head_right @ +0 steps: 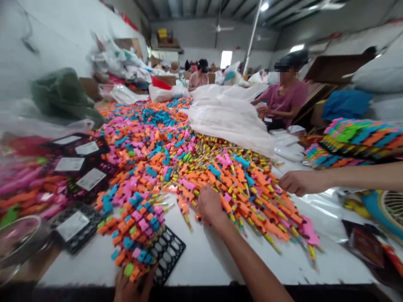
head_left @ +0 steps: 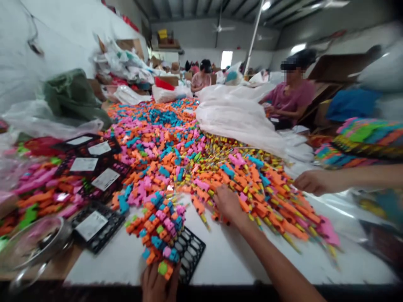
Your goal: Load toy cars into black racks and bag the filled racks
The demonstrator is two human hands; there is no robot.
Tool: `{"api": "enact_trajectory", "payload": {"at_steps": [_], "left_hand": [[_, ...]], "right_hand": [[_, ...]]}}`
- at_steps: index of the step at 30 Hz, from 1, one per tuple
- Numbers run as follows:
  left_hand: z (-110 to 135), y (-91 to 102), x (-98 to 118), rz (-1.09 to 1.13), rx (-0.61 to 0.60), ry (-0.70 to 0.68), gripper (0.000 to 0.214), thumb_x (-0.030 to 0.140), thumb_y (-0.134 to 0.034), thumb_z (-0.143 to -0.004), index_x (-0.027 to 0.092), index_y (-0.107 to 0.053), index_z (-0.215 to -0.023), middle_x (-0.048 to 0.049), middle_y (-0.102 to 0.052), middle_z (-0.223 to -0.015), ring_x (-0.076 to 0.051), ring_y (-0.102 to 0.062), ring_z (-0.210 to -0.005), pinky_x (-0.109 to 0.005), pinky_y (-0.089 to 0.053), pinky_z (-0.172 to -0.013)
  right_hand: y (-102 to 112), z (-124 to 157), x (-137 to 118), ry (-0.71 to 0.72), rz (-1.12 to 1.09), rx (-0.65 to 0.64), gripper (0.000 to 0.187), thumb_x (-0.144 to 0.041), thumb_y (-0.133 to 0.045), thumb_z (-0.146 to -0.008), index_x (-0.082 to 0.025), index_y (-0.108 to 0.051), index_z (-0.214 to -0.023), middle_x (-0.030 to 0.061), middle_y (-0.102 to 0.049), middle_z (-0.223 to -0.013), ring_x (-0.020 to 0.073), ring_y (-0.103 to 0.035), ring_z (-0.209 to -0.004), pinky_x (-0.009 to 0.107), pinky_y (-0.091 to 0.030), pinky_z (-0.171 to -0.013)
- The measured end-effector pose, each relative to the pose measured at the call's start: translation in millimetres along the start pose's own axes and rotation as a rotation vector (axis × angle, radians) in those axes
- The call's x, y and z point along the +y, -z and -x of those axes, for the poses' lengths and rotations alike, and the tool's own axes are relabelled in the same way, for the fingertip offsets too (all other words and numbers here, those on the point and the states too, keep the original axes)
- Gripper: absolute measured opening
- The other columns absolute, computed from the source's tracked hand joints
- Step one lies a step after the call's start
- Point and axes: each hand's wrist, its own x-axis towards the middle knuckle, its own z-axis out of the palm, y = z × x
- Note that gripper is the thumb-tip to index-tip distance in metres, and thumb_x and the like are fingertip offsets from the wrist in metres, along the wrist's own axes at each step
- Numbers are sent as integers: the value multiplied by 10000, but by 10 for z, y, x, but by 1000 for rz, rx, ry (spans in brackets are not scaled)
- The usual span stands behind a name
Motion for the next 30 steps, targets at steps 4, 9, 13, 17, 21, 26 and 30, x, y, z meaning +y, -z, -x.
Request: {"api": "enact_trajectory", "payload": {"at_steps": [4,9,13,17,21,26,30], "left_hand": [[-23,198,38,72,7,50,156,300,-579,-841,221,-659,-949,-70,-679,-931,-221,-638,-893,-354,-566,-713],[-119,240,55,159,-42,135,131,312,-588,-841,229,-670,-902,-48,-674,-883,-206,-634,-844,-345,-556,-723],[-96,244,42,179,-59,174,139,305,-587,-840,226,-672,-917,-51,-675,-892,-211,-630,-854,-357,-554,-738],[-99,238,13,177,-66,129,137,300,-599,-831,228,-675,-919,-50,-678,-897,-215,-624,-873,-359,-551,-750],[-113,226,25,175,-72,123,144,299,-597,-836,224,-668,-937,-51,-670,-904,-209,-615,-878,-349,-539,-756],[-134,194,83,123,-34,91,135,327,-598,-833,234,-673,-896,-47,-662,-865,-217,-592,-873,-350,-512,-737],[-135,177,93,94,-17,42,127,316,-590,-837,223,-659,-890,-47,-656,-847,-215,-580,-856,-348,-484,-724]], "right_hand": [[47,214,25,-4,-159,4,158,-185,-444,-917,-149,-570,-1006,77,-620,-971,189,-601,-892,268,-419,-728],[-38,648,-84,44,-87,-92,336,-169,-465,-912,-217,-505,-1243,79,-590,-1091,203,-613,-901,277,-423,-700],[-113,723,-224,74,17,-169,279,-222,-496,-908,-185,-565,-1176,110,-584,-1119,245,-623,-948,304,-451,-699],[-50,624,-331,103,72,-198,427,-162,-461,-907,-192,-461,-1333,129,-588,-1140,247,-631,-956,312,-468,-727],[28,651,-267,93,-68,-223,503,-86,-456,-863,-170,-415,-1358,137,-607,-1101,238,-632,-933,327,-472,-761],[-173,919,-180,55,-907,-324,209,-244,-504,-872,-179,-489,-1070,-7,-610,-680,163,-618,-639,285,-500,-620],[-477,1104,-461,-19,-1477,-540,262,-374,-650,-767,-194,-508,-894,-41,-598,-609,144,-613,-531,265,-515,-527]]}}
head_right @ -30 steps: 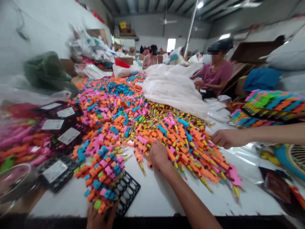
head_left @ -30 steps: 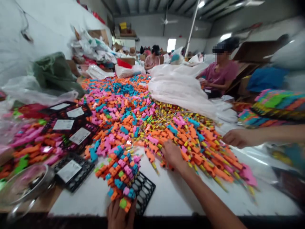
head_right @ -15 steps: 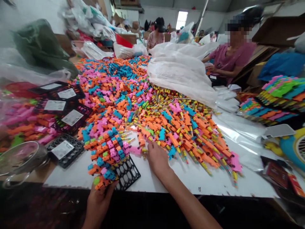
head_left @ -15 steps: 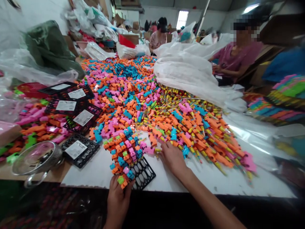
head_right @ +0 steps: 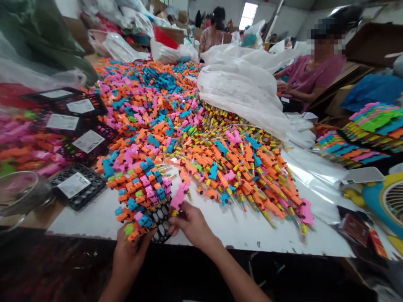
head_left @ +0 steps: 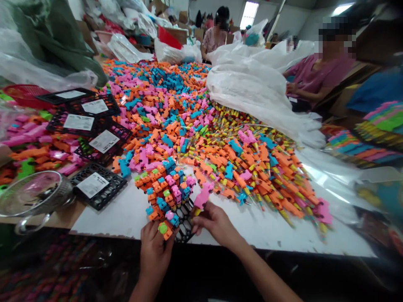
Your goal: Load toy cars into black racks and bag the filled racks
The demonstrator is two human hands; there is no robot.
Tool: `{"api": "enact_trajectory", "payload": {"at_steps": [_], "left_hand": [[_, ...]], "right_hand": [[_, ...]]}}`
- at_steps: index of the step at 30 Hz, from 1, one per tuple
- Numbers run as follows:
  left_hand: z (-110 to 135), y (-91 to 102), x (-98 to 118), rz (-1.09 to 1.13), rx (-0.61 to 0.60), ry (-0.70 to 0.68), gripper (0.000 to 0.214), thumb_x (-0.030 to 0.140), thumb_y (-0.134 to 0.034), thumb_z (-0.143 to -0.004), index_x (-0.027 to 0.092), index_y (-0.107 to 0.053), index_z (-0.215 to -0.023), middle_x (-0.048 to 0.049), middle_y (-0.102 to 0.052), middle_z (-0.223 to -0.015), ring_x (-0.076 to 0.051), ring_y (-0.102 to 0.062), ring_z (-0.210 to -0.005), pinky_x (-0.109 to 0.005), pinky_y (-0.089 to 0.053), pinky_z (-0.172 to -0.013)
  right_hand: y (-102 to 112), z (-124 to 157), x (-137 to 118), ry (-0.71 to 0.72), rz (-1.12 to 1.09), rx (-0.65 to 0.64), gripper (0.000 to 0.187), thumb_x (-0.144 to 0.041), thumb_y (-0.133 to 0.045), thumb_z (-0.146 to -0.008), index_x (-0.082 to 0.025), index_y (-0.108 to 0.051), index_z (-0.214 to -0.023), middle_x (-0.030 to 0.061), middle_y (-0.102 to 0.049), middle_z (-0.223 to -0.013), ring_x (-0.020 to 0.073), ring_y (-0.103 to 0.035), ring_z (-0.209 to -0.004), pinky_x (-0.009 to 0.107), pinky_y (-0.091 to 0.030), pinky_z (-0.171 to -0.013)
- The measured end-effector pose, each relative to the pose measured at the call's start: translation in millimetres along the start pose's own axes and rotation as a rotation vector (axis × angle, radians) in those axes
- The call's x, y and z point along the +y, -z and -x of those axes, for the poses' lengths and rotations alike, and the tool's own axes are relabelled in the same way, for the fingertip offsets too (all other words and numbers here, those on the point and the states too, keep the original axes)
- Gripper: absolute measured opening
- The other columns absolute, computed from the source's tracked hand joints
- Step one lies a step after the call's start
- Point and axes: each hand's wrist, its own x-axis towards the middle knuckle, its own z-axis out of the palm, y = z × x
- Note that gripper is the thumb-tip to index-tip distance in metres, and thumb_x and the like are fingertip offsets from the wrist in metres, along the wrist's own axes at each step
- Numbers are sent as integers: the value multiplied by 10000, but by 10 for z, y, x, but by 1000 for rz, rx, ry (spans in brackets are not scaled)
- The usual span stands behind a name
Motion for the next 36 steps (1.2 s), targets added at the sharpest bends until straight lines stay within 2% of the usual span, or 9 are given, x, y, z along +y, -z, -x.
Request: {"api": "enact_trajectory", "payload": {"at_steps": [5,11,17,19,24,28,30,33,36], "left_hand": [[25,-4,-39,-14,-18,-37,125,277,-584,-840,212,-635,-933,-58,-646,-890,-223,-559,-896,-347,-471,-744],[65,-35,-110,-27,-36,-63,154,283,-560,-846,216,-636,-961,-63,-661,-910,-230,-562,-894,-349,-462,-729],[63,-48,-188,-53,1,-141,158,282,-526,-863,221,-639,-955,-58,-668,-915,-218,-576,-883,-335,-468,-721],[40,-66,-196,-77,15,-192,162,287,-520,-871,231,-639,-966,-55,-665,-915,-213,-576,-876,-329,-468,-714],[37,54,-47,40,0,-32,178,322,-554,-861,214,-593,-998,-54,-635,-936,-205,-592,-895,-327,-496,-763],[-143,452,182,43,109,186,362,269,-594,-825,168,-519,-1164,-98,-581,-1042,-241,-565,-1004,-392,-456,-890],[-393,661,306,10,213,110,409,218,-609,-807,176,-518,-1204,-101,-581,-1061,-251,-543,-1068,-414,-413,-964],[-868,822,470,14,22,-44,415,206,-547,-856,237,-494,-1266,-87,-598,-1212,-249,-500,-1213,-452,-329,-1081],[-1216,749,539,-44,-142,-113,449,309,-501,-896,245,-434,-1335,-84,-499,-1401,-245,-415,-1326,-448,-323,-1095]], "right_hand": [[-202,-148,11,36,189,-26,169,-346,-682,-773,-193,-623,-812,-41,-600,-633,94,-532,-442,196,-430,-408],[-93,-258,-184,445,711,-228,148,-159,-613,-830,-222,-666,-954,28,-692,-1025,185,-651,-972,257,-507,-832],[-97,-244,-139,490,754,-246,160,-145,-605,-836,-234,-661,-956,16,-694,-1001,170,-662,-936,217,-496,-779],[-34,-212,-156,471,736,-177,120,-170,-631,-832,-217,-652,-940,12,-687,-931,149,-655,-859,198,-491,-731],[196,-288,-277,268,1013,399,134,-236,-573,-885,-162,-603,-992,92,-653,-991,203,-618,-910,302,-491,-785],[297,-435,-354,9,1248,368,241,-184,-612,-834,-129,-593,-1068,168,-621,-1160,262,-617,-1004,341,-489,-812],[326,-424,-367,24,1234,365,239,-162,-551,-860,-127,-585,-1094,164,-638,-1133,259,-618,-1014,349,-481,-838],[315,-303,-319,131,942,376,198,-232,-530,-878,-162,-564,-1060,79,-679,-893,213,-650,-827,332,-502,-756],[187,-165,-179,144,373,206,199,-367,-560,-859,-202,-526,-964,-6,-632,-712,157,-618,-594,276,-498,-563]]}}
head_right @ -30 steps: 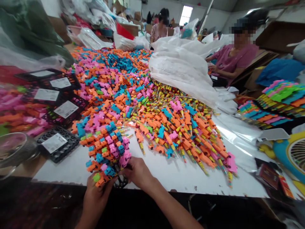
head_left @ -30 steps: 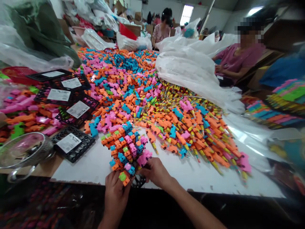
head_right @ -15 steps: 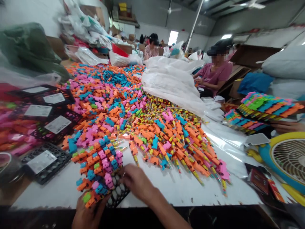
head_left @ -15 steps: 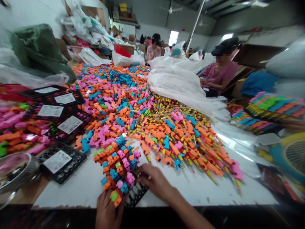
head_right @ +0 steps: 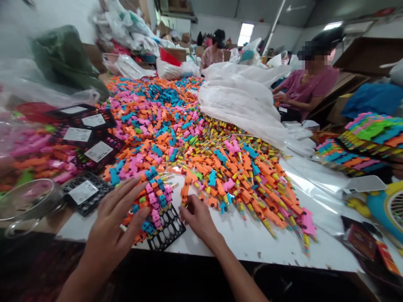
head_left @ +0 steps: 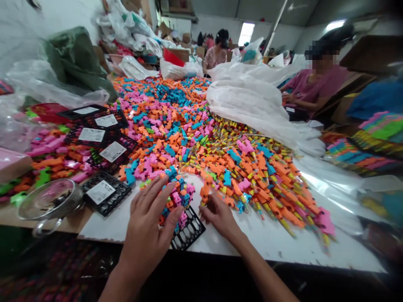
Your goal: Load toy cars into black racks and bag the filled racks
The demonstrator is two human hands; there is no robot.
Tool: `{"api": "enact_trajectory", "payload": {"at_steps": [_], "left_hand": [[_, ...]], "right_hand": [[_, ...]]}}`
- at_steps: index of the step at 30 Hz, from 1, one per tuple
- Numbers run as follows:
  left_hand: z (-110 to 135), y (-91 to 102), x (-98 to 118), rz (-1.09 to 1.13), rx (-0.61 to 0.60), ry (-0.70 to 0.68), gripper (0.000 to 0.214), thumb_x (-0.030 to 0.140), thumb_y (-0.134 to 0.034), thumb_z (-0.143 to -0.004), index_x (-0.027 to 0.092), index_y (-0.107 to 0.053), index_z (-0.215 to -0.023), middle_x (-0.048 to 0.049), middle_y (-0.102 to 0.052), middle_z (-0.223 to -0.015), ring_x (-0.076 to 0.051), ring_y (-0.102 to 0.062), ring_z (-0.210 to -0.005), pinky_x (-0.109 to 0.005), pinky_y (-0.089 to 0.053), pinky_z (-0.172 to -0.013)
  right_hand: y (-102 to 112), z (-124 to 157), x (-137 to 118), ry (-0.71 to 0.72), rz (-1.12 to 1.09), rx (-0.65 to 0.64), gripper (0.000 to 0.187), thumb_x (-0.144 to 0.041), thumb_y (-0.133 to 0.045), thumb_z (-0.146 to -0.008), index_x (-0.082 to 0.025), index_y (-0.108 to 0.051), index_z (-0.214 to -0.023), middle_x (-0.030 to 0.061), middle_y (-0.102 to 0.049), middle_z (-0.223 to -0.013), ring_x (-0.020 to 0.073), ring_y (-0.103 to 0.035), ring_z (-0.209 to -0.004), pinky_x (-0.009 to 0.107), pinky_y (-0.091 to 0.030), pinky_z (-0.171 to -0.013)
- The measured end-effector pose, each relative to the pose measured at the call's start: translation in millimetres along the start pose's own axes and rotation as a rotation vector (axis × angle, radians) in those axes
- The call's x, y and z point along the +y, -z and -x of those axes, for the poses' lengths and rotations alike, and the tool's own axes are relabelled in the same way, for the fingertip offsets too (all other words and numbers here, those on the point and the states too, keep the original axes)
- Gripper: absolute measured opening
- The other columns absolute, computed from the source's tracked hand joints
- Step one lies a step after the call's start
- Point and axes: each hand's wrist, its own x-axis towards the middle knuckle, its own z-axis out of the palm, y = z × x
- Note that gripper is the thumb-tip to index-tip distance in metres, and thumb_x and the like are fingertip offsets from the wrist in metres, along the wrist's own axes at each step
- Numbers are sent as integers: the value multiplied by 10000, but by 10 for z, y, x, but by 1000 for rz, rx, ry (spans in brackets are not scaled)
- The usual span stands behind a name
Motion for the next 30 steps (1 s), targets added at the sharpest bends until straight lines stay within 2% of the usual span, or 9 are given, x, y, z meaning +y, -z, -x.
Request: {"api": "enact_trajectory", "payload": {"at_steps": [3,5,10,13,17,20,23,27,30], "left_hand": [[-105,-152,-17,-113,-121,30,518,425,-457,-904,195,-410,-1366,-106,-429,-1468,-266,-343,-1384,-481,-289,-1114],[-83,-226,-34,-158,-170,38,522,433,-427,-910,181,-419,-1367,-101,-448,-1454,-264,-329,-1394,-486,-279,-1118],[-35,-219,-60,-183,-195,-8,445,334,-375,-920,233,-468,-1344,-46,-462,-1446,-238,-304,-1409,-478,-267,-1123],[-51,-194,-59,-192,-210,-41,433,328,-376,-921,272,-478,-1338,-25,-448,-1456,-243,-277,-1422,-488,-265,-1121],[-57,-200,-68,-215,-217,-58,426,386,-396,-921,302,-492,-1328,-19,-439,-1461,-271,-263,-1426,-508,-273,-1110],[-58,-197,-73,-221,-230,-61,434,415,-383,-924,304,-490,-1329,-22,-442,-1458,-283,-277,-1420,-515,-284,-1102],[-106,-171,-46,-234,-244,-55,451,453,-336,-933,289,-504,-1318,-47,-474,-1433,-297,-327,-1396,-541,-285,-1091],[-243,-159,39,-297,-233,-56,544,546,-320,-914,240,-492,-1331,-95,-490,-1415,-332,-356,-1374,-602,-227,-1102],[-308,-207,87,-304,-307,-78,553,536,-331,-917,225,-461,-1354,-90,-421,-1463,-301,-324,-1395,-556,-232,-1130]], "right_hand": [[-209,126,85,-17,-382,-148,285,-424,-632,-801,-210,-515,-949,-10,-630,-757,147,-625,-622,259,-501,-554],[-296,154,127,11,-423,-175,265,-404,-641,-801,-207,-525,-936,-18,-616,-748,132,-606,-621,251,-497,-578],[-250,113,95,229,-14,-174,51,-252,-550,-882,-204,-562,-868,-23,-585,-751,117,-552,-671,222,-454,-630],[-214,84,25,409,245,-217,62,-182,-515,-890,-191,-572,-867,10,-603,-838,138,-556,-756,234,-456,-697],[-140,44,-39,480,323,-298,60,-183,-574,-875,-192,-587,-933,11,-631,-868,144,-592,-802,226,-474,-728],[51,-89,-77,405,475,-52,149,-263,-605,-877,-189,-580,-1004,37,-636,-924,157,-603,-831,251,-486,-749],[283,-353,-142,144,869,245,235,-324,-625,-864,-145,-582,-1010,126,-615,-1027,219,-607,-892,312,-487,-746],[437,-548,-229,-1,1084,209,142,-253,-545,-903,-130,-596,-953,159,-623,-1030,236,-629,-876,321,-482,-712],[359,-384,-168,55,736,195,145,-289,-502,-920,-158,-561,-896,105,-653,-910,203,-635,-794,310,-490,-695]]}}
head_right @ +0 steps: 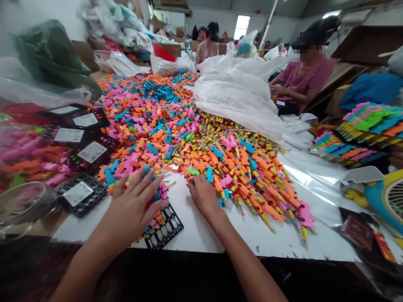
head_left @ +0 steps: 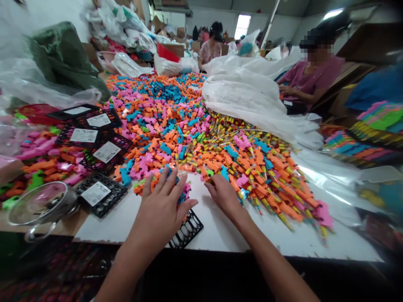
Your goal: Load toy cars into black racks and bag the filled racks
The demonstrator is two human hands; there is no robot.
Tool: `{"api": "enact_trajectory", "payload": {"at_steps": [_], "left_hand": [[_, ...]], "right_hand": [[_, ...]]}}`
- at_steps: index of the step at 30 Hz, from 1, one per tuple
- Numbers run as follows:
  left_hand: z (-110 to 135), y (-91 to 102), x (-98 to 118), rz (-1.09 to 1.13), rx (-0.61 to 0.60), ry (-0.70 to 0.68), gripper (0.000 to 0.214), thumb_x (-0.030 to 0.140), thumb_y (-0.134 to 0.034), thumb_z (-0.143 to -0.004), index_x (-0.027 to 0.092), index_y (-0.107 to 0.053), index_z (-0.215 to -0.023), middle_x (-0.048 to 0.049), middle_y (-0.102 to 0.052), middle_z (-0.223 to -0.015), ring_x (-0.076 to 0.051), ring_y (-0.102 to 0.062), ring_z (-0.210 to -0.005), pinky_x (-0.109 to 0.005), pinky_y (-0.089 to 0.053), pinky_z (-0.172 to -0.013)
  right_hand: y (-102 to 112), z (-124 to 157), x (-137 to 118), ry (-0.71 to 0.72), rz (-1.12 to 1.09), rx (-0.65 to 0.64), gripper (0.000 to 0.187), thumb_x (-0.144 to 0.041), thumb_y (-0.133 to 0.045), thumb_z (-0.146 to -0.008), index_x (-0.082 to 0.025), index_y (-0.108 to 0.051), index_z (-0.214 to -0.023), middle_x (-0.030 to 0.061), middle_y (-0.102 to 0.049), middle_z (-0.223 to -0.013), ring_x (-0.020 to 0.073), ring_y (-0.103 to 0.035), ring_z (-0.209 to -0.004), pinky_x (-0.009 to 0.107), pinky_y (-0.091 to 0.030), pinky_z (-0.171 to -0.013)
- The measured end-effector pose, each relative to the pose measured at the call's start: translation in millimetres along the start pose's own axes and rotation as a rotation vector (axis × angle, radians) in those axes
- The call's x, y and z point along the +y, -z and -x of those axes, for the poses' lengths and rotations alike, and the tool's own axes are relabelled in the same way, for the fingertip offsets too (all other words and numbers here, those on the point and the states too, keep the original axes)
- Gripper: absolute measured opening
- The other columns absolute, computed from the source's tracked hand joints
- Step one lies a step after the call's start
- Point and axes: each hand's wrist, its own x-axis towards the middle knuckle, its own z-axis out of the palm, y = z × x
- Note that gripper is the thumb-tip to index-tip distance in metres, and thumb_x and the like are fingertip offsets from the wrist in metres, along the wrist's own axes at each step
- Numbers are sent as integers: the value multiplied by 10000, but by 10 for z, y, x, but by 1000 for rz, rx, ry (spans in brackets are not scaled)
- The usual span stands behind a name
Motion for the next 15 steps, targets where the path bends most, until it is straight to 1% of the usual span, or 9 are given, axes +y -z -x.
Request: {"api": "enact_trajectory", "payload": {"at_steps": [2,4,5,6,8,10,11,13,15], "left_hand": [[-15,-34,16,9,-52,-11,513,489,-329,-932,234,-454,-1359,-73,-368,-1493,-277,-315,-1401,-527,-243,-1139],[-9,-66,16,16,-69,-12,485,448,-336,-937,239,-452,-1360,-62,-338,-1508,-269,-304,-1407,-521,-236,-1148],[-2,-76,13,17,-66,-13,483,439,-344,-935,238,-451,-1361,-63,-333,-1511,-272,-299,-1409,-525,-230,-1151],[5,-83,8,19,-64,-17,485,436,-350,-933,234,-449,-1363,-66,-332,-1511,-277,-299,-1408,-530,-228,-1151],[16,-90,-3,22,-63,-24,493,438,-357,-929,228,-445,-1367,-75,-332,-1511,-286,-298,-1407,-540,-230,-1148],[22,-94,-14,27,-59,-26,498,439,-356,-928,226,-442,-1370,-76,-336,-1510,-291,-299,-1407,-541,-228,-1148],[23,-97,-19,32,-54,-27,503,441,-358,-927,226,-436,-1375,-76,-341,-1508,-292,-299,-1407,-540,-224,-1149],[20,-103,-25,44,-40,-29,532,457,-371,-920,234,-392,-1402,-76,-352,-1504,-298,-296,-1407,-540,-218,-1150],[10,-104,-23,46,-39,-32,572,479,-389,-910,260,-325,-1434,-82,-354,-1503,-308,-302,-1403,-548,-226,-1142]], "right_hand": [[-148,218,-3,1,-455,-120,159,-339,-514,-902,-182,-526,-918,38,-652,-762,173,-627,-669,294,-504,-642],[-332,424,-17,-6,-857,-275,217,-390,-533,-875,-198,-501,-971,-5,-639,-692,158,-614,-591,290,-518,-603],[-413,501,-28,-7,-980,-313,243,-410,-541,-864,-203,-498,-983,-12,-637,-691,156,-613,-584,290,-522,-595],[-474,556,-39,6,-1034,-319,246,-419,-545,-860,-207,-505,-979,-13,-638,-704,155,-615,-598,289,-523,-603],[-520,601,-61,69,-957,-262,193,-394,-542,-874,-208,-543,-927,-8,-635,-734,150,-611,-642,279,-514,-633],[-481,583,-77,178,-769,-187,125,-324,-544,-888,-204,-580,-889,2,-635,-786,149,-604,-715,270,-500,-687],[-451,563,-85,242,-679,-174,102,-291,-543,-893,-202,-593,-888,10,-635,-820,152,-600,-758,269,-494,-718],[-414,523,-104,357,-557,-192,87,-253,-538,-900,-199,-604,-913,25,-634,-873,156,-590,-818,268,-488,-756],[-434,501,-127,425,-495,-234,98,-233,-524,-907,-197,-606,-949,33,-633,-917,155,-586,-844,265,-491,-769]]}}
